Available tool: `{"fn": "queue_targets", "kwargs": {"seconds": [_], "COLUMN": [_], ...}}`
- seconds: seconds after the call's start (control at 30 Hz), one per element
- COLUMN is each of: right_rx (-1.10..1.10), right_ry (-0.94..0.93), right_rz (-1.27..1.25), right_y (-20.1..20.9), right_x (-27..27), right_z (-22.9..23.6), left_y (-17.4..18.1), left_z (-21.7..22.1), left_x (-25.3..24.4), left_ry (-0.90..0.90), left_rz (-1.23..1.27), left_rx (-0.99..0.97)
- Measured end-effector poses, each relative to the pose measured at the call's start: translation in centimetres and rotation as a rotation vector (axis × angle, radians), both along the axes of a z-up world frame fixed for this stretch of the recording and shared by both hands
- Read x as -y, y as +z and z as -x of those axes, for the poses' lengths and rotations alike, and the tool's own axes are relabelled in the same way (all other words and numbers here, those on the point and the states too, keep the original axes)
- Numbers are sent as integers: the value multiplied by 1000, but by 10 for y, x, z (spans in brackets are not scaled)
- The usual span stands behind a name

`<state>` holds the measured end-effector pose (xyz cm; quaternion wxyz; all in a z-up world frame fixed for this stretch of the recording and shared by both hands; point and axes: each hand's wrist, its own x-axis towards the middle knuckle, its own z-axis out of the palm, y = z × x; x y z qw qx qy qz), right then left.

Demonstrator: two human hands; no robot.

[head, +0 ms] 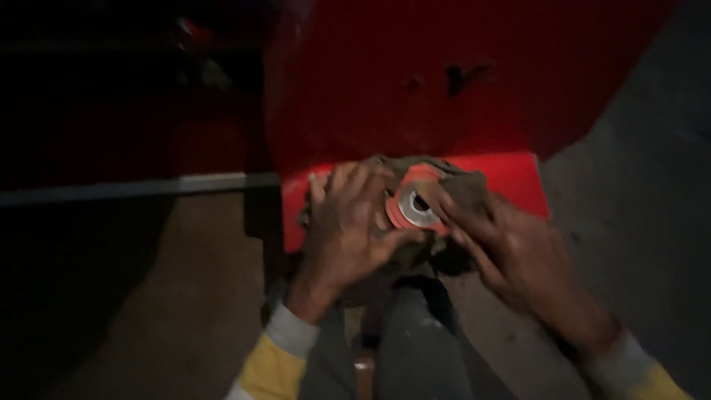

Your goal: The person wipes a metal woodworking component with a cloth.

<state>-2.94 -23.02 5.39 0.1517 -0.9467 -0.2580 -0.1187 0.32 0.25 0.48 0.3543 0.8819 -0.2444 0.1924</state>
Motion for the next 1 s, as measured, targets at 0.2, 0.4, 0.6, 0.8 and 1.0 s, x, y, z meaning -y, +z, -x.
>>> {"fn": "queue_targets", "kwargs": {"seconds": [0.2,0.4,0.6,0.8,1.0], "right_rx": [34,-187,-26,68,-218], "right_ry": [-53,-199,-31,27,-178], "right_rz": [14,162,19,-25,175], "right_y": [-6,1,8,0,16], "right_x": [2,-7,0,3,-10], "right_z": [-14,0,-5,-16,1], "left_y": [3,10,15,9,16], "left_z": [-8,-12,-10,-9,-5], "left_x": [4,4,7,8,5], "left_ry": [-42,-42,-12,-21,-16], "left_rz": [40,8,-13,28,41], "left_rx": [-101,-118,-58,-46,-129]}}
